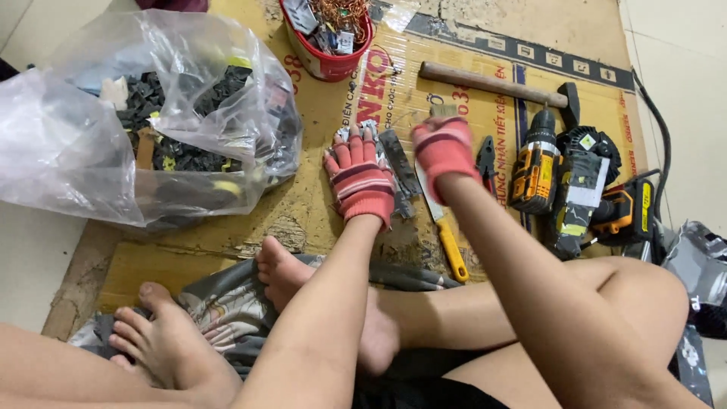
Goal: Cleaning and scraping residue from a metal component using various hand tools while sitting on the floor.
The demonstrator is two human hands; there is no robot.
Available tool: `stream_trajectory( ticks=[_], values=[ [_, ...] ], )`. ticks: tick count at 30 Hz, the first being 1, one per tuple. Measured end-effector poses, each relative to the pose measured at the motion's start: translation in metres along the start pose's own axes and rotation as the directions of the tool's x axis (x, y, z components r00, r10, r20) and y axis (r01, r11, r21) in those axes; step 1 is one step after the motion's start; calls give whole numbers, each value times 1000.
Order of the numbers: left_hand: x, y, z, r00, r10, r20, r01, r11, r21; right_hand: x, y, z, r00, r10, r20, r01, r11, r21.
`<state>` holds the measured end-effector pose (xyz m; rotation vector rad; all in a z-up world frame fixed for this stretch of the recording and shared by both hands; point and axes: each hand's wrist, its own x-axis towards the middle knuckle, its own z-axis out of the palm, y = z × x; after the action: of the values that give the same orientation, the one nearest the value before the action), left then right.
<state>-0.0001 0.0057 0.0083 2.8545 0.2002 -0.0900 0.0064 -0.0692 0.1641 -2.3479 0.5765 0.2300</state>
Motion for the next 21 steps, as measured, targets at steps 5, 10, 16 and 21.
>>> stream_trajectory(
  ticks=[5,10,16,21],
  values=[
    [-7,7,-22,998,-62,24,61,998,33,-3,47,-39,997,58,-49,-55,997,60],
    [-8,6,-24,998,-69,7,69,998,-12,-14,90,-50,993,113,-15,-114,987,-110],
    [-8,7,-34,999,7,-33,-7,1000,-3,-76,77,-35,979,101,178,-80,989,-124],
    [0,8,-21,999,46,-2,-46,999,-13,-29,107,-11,963,-17,267,106,941,-322]
  ],
)
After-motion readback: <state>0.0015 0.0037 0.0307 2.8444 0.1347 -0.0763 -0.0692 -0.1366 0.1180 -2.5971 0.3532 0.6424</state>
